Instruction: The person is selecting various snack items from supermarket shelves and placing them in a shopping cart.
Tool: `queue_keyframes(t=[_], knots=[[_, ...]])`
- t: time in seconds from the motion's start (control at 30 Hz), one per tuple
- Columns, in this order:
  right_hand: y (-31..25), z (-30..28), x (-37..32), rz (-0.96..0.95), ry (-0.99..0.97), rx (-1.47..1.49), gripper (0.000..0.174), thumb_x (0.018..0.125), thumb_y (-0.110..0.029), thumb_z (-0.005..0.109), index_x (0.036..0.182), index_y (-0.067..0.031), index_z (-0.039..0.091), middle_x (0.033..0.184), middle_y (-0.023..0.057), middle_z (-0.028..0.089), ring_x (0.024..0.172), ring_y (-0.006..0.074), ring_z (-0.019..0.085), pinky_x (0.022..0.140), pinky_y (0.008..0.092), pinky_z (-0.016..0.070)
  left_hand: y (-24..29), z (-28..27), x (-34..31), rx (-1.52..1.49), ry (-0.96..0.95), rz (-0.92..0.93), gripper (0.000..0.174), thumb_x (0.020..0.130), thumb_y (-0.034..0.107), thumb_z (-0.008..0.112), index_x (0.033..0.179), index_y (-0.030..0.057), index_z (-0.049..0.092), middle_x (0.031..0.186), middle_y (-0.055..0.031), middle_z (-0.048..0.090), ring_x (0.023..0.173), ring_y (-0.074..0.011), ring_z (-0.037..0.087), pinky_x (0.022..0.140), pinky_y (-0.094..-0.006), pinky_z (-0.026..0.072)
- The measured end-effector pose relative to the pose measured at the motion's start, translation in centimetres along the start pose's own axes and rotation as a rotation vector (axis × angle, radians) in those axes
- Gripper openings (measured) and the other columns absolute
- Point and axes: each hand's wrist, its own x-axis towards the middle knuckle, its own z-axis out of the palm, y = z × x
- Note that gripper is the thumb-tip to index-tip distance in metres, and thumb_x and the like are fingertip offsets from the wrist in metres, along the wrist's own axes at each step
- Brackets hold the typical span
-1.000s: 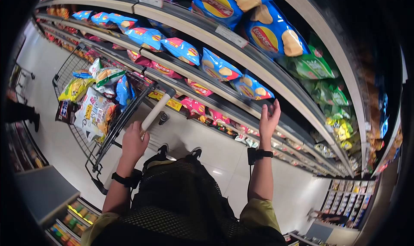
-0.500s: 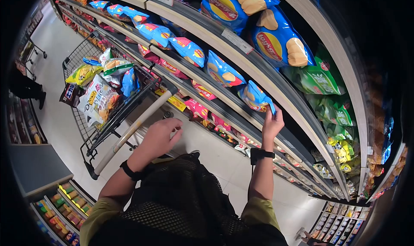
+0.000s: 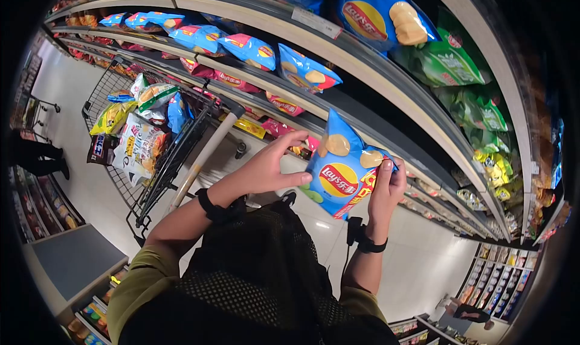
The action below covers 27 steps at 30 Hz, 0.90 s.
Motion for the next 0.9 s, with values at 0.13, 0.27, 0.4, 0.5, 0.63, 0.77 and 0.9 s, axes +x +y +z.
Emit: queue_keyframes(t=[0.13, 0.27, 0.4, 0.5, 0.63, 0.77, 0.9], knots=[[-0.2, 2.5, -2.7, 0.252, 0.082, 0.317, 0.027, 0.107, -0.027, 0.056, 0.110, -0.0006, 0.061, 0.102, 0.0070, 0.069, 0.087, 0.0083, 0.063, 0.079, 0.0252, 0.0518, -0.9, 0.2, -0.6, -0.433, -0.205, -0.028, 0.082, 0.096, 0.030, 0.072, 0.154, -0.0027, 0.026, 0.149, -0.0172, 0.045, 0.138, -0.0260, 0.045, 0.113, -0.0419, 0.0402], [0.7, 4.0, -5.1, 0.375, 0.132, 0.369, 0.030, 0.108, -0.030, 0.055, 0.113, -0.0008, 0.060, 0.105, 0.0072, 0.069, 0.092, 0.0095, 0.065, 0.082, 0.0260, 0.0526, 0.0, -0.4, -2.0, -0.608, -0.340, -0.185, 0.076, 0.098, 0.028, 0.069, 0.154, -0.0020, 0.028, 0.147, -0.0154, 0.048, 0.134, -0.0233, 0.049, 0.112, -0.0392, 0.0427], [0.2, 5.0, -7.0, 0.425, 0.113, 0.311, 0.035, 0.109, -0.033, 0.050, 0.124, -0.0023, 0.056, 0.116, 0.0071, 0.065, 0.104, 0.0114, 0.061, 0.091, 0.0285, 0.0494, -0.2, -0.9, -3.3, -0.558, -0.328, -0.277, 0.069, 0.099, 0.028, 0.067, 0.151, -0.0010, 0.032, 0.143, -0.0132, 0.054, 0.128, -0.0205, 0.055, 0.108, -0.0367, 0.0469], [0.3, 5.6, -8.4, 0.401, -0.022, 0.325, 0.044, 0.108, -0.037, 0.050, 0.137, -0.0030, 0.049, 0.125, 0.0090, 0.062, 0.112, 0.0144, 0.058, 0.098, 0.0343, 0.0471, -0.7, -1.5, -3.8, -0.546, -0.208, -0.349, 0.061, 0.100, 0.029, 0.066, 0.147, -0.0008, 0.039, 0.137, -0.0111, 0.059, 0.122, -0.0179, 0.059, 0.104, -0.0354, 0.0499], [1.1, 6.6, -10.5, 0.464, -0.240, 0.346, 0.064, 0.103, -0.032, 0.061, 0.152, -0.0030, 0.033, 0.137, 0.0104, 0.056, 0.124, 0.0189, 0.054, 0.108, 0.0380, 0.0427, -0.6, -1.8, -4.0, -0.687, -0.088, -0.454, 0.054, 0.102, 0.030, 0.064, 0.142, -0.0008, 0.047, 0.130, -0.0094, 0.064, 0.114, -0.0149, 0.064, 0.099, -0.0332, 0.0536], [0.5, 7.2, -10.3, 0.565, -0.351, 0.400, 0.064, 0.098, -0.022, 0.070, 0.149, -0.0019, 0.037, 0.138, 0.0097, 0.056, 0.123, 0.0170, 0.056, 0.105, 0.0359, 0.0463, -0.7, -1.6, -3.8, -0.629, -0.122, -0.410, 0.055, 0.102, 0.032, 0.064, 0.143, -0.0006, 0.047, 0.131, -0.0103, 0.063, 0.115, -0.0153, 0.064, 0.100, -0.0338, 0.0532], [-0.1, 7.7, -9.6, 0.630, -0.263, 0.362, 0.059, 0.096, -0.021, 0.072, 0.143, -0.0013, 0.044, 0.132, 0.0092, 0.061, 0.117, 0.0159, 0.060, 0.101, 0.0343, 0.0493, -0.4, -1.9, -3.4, -0.669, -0.113, -0.431, 0.059, 0.101, 0.035, 0.064, 0.145, -0.0005, 0.044, 0.133, -0.0120, 0.062, 0.117, -0.0170, 0.063, 0.100, -0.0343, 0.0530]])
